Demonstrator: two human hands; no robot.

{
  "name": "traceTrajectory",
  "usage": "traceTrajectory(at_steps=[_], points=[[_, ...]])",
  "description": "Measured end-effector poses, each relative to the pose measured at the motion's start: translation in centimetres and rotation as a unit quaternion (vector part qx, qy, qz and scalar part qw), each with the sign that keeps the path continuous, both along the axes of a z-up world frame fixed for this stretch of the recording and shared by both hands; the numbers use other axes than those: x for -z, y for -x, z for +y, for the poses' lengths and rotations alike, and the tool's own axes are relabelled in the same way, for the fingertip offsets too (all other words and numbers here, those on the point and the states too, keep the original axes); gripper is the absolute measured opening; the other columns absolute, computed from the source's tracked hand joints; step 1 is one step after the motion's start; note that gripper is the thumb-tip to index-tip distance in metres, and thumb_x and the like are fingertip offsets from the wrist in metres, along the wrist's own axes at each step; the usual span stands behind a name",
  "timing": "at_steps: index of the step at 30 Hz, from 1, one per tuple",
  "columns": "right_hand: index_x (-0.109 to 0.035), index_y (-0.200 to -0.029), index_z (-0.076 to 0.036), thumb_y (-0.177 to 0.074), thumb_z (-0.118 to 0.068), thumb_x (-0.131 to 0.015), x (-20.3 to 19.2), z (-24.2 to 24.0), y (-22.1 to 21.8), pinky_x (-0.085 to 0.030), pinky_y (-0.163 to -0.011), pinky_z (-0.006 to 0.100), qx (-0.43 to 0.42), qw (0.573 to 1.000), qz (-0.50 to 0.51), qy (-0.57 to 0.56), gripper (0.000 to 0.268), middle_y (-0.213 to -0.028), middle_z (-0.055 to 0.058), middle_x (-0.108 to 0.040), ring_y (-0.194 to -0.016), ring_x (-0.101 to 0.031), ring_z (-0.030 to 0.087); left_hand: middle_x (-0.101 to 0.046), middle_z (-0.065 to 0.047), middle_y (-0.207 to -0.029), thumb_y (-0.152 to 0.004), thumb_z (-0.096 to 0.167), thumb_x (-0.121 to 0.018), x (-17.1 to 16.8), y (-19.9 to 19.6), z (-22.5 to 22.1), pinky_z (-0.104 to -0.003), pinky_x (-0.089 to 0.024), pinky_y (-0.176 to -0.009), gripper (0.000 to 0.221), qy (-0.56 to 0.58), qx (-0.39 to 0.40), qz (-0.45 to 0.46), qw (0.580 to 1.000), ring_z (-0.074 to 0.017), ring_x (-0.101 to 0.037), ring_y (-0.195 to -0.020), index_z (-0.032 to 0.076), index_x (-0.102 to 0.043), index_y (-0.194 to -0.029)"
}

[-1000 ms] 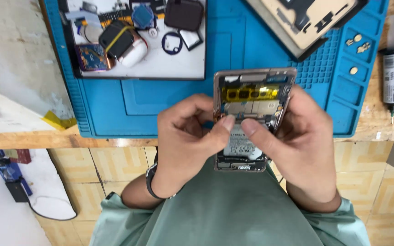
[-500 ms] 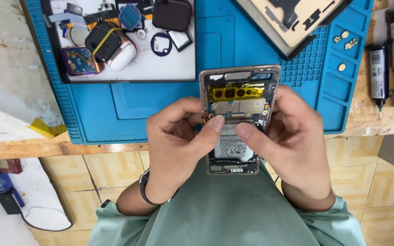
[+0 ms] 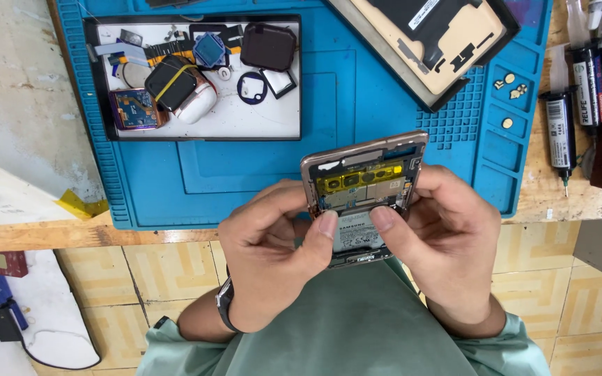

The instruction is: Installing a battery and connecting internal ribbon cables in a smartphone

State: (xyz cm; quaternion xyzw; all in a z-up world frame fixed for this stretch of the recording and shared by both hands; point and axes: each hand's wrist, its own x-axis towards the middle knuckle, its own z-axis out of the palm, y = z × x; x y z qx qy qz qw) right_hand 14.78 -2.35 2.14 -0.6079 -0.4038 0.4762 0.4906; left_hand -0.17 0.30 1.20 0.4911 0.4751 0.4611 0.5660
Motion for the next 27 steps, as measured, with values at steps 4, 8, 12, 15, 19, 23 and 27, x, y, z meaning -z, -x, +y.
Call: traceTrajectory(at_steps=[4,8,12,15,19,23,27], points=[[-0.057,-0.103,0.004,-0.080,-0.004,-0.066,0.8,-1.3,-0.2,-0.051,-0.067,0.021,0.017,1.000,-0.022,-0.011,0.026,-0.092,0.010,-0.064,-0.079,-0.059,0.012,-0.063,-0.014,-0.086,-0.081,0.007,-0.066,0.0,0.3,-0.4,-0.024,-0.045,-0.051,0.017,-0.032,0.004,-0.014,0.999,-0.0193,-0.055,-0.068,-0.003,-0.061,-0.094],[-0.055,-0.102,0.005,-0.078,-0.003,-0.066,1.8,-2.3,-0.3,-0.055,-0.071,0.024,0.033,0.997,-0.019,-0.064,0.028,-0.091,0.012,-0.064,-0.080,-0.062,0.016,-0.063,-0.011,-0.083,-0.081,0.011,-0.067,-0.3,0.8,-0.3,-0.026,-0.049,-0.055,0.016,-0.071,0.025,-0.007,0.997,-0.0189,-0.057,-0.066,0.001,-0.061,-0.093],[-0.054,-0.107,0.006,-0.076,-0.002,-0.068,1.9,-2.8,-0.4,-0.058,-0.072,0.026,0.051,0.996,-0.021,-0.074,0.035,-0.092,0.014,-0.064,-0.080,-0.064,0.018,-0.066,-0.010,-0.084,-0.083,0.015,-0.065,-0.5,0.9,-0.1,-0.028,-0.049,-0.058,0.015,-0.104,0.049,0.022,0.993,-0.0196,-0.061,-0.066,0.003,-0.063,-0.091],[-0.052,-0.103,0.002,-0.078,-0.002,-0.064,1.6,-2.0,-0.2,-0.059,-0.072,0.032,0.007,0.990,0.014,-0.137,0.028,-0.091,0.020,-0.062,-0.086,-0.065,0.029,-0.064,-0.011,-0.081,-0.083,0.014,-0.064,-0.2,0.7,-0.2,-0.028,-0.048,-0.058,0.014,-0.122,0.034,0.001,0.992,-0.0204,-0.059,-0.063,0.002,-0.062,-0.089],[-0.053,-0.099,0.004,-0.078,-0.005,-0.065,1.2,-1.6,-0.1,-0.059,-0.071,0.032,-0.002,0.987,-0.010,-0.159,0.026,-0.088,0.017,-0.064,-0.083,-0.064,0.027,-0.065,-0.015,-0.078,-0.081,0.014,-0.064,-0.1,0.3,-0.3,-0.029,-0.053,-0.058,0.015,-0.151,0.010,0.001,0.988,-0.0232,-0.063,-0.062,0.000,-0.062,-0.087],[-0.056,-0.091,0.006,-0.076,-0.005,-0.064,0.8,-1.3,-0.1,-0.055,-0.067,0.031,-0.018,0.987,-0.040,-0.155,0.020,-0.086,0.020,-0.065,-0.075,-0.064,0.026,-0.066,-0.015,-0.076,-0.080,0.014,-0.063,-0.1,0.3,-0.4,-0.028,-0.053,-0.056,0.012,-0.165,-0.001,0.008,0.986,-0.0218,-0.065,-0.061,0.002,-0.062,-0.085],[-0.054,-0.089,0.005,-0.076,-0.004,-0.064,0.7,-1.3,-0.2,-0.054,-0.067,0.031,-0.021,0.987,-0.039,-0.157,0.019,-0.085,0.019,-0.065,-0.076,-0.063,0.026,-0.064,-0.014,-0.075,-0.080,0.015,-0.064,-0.1,0.3,-0.3,-0.027,-0.052,-0.056,0.014,-0.143,0.005,0.005,0.990,-0.0213,-0.062,-0.060,0.002,-0.063,-0.085]])
